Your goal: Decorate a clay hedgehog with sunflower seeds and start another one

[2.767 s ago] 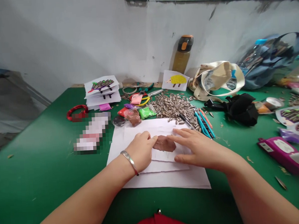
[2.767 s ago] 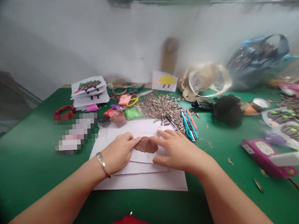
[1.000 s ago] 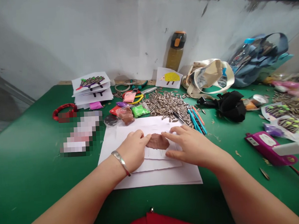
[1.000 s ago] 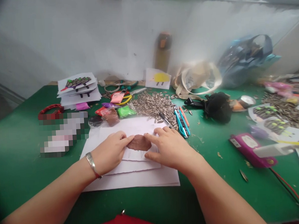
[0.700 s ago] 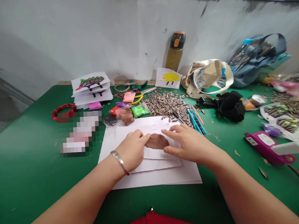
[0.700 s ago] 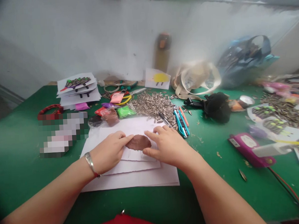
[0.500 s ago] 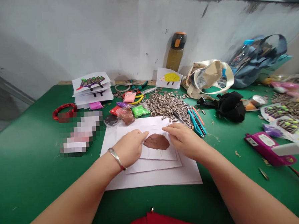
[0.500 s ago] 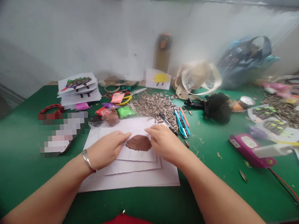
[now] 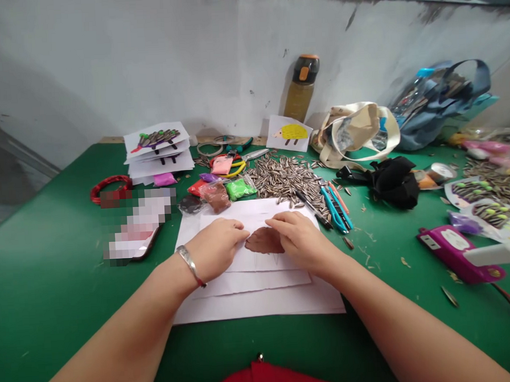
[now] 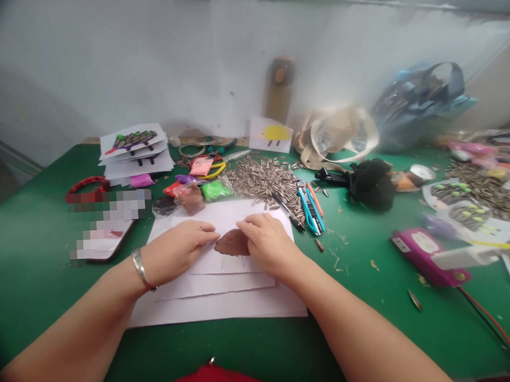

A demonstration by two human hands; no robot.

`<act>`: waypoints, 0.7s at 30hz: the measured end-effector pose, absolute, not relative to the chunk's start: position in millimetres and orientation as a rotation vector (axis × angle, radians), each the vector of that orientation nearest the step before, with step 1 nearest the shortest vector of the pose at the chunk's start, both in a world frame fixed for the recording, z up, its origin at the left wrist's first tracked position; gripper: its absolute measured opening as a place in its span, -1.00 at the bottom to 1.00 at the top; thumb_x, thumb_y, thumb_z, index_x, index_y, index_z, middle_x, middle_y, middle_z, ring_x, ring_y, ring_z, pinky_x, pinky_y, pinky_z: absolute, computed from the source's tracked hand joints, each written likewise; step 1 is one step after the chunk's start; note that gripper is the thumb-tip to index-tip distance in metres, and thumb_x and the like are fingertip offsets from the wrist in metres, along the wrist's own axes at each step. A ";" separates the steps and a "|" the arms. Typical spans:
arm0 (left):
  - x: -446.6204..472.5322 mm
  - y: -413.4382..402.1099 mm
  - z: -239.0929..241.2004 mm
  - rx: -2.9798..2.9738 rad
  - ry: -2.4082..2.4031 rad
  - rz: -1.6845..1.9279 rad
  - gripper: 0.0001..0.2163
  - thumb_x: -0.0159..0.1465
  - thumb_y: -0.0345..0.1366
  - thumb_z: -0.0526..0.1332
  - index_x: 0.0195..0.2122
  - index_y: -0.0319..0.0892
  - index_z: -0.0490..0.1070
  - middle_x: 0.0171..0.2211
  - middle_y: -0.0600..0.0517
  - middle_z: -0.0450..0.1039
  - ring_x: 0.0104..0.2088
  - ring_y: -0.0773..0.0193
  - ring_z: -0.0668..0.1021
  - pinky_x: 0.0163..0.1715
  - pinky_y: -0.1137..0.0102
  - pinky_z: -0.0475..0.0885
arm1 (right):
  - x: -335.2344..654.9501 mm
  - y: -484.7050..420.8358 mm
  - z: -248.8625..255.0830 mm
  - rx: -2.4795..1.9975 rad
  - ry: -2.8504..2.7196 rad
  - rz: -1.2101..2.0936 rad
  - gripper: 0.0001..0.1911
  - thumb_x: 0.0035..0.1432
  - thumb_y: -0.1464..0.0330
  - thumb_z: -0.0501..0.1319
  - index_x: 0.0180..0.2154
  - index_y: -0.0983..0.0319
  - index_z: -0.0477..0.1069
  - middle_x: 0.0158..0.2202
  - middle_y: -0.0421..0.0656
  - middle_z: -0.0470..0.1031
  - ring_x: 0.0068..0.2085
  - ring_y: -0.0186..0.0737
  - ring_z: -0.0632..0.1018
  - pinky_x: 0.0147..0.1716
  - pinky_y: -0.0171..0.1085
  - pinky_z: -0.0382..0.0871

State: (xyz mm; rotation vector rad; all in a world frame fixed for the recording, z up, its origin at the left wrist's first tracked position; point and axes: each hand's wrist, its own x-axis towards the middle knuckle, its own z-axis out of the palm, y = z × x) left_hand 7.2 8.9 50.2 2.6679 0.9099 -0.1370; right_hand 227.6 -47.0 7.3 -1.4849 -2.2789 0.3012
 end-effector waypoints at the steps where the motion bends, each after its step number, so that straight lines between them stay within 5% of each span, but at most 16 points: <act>1: 6.6 9.4 50.5 2.673 0.893 -0.143 -0.71 0.30 -0.51 0.01 -0.22 -0.19 0.54 -0.25 -0.06 0.52 -0.20 0.15 0.53 -0.17 0.31 0.37 | 224.5 -49.0 9.7 -1.465 -2.283 0.286 -0.54 0.19 0.57 -0.01 0.05 0.23 0.43 -0.01 -0.02 0.46 -0.05 -0.09 0.41 -0.07 -0.10 0.28; 8: 2.6 10.3 47.7 2.668 0.873 -0.123 -0.70 0.27 -0.52 0.03 -0.17 -0.17 0.53 -0.26 -0.04 0.47 -0.20 0.17 0.50 -0.16 0.32 0.34 | 197.5 -70.1 28.8 -1.309 -2.510 0.195 -0.70 0.31 0.33 0.05 0.01 0.17 0.44 -0.03 -0.04 0.44 -0.03 -0.05 0.35 -0.04 -0.05 0.21; 21: 2.3 5.6 42.1 2.747 0.891 -0.074 -0.76 0.28 -0.46 0.05 -0.33 -0.17 0.54 -0.30 -0.04 0.40 -0.29 0.19 0.44 -0.24 0.32 0.32 | 193.0 -72.2 26.0 -1.328 -2.603 0.110 -0.61 0.31 0.17 0.07 0.08 0.17 0.36 0.08 0.00 0.36 0.04 0.05 0.33 0.04 0.05 0.16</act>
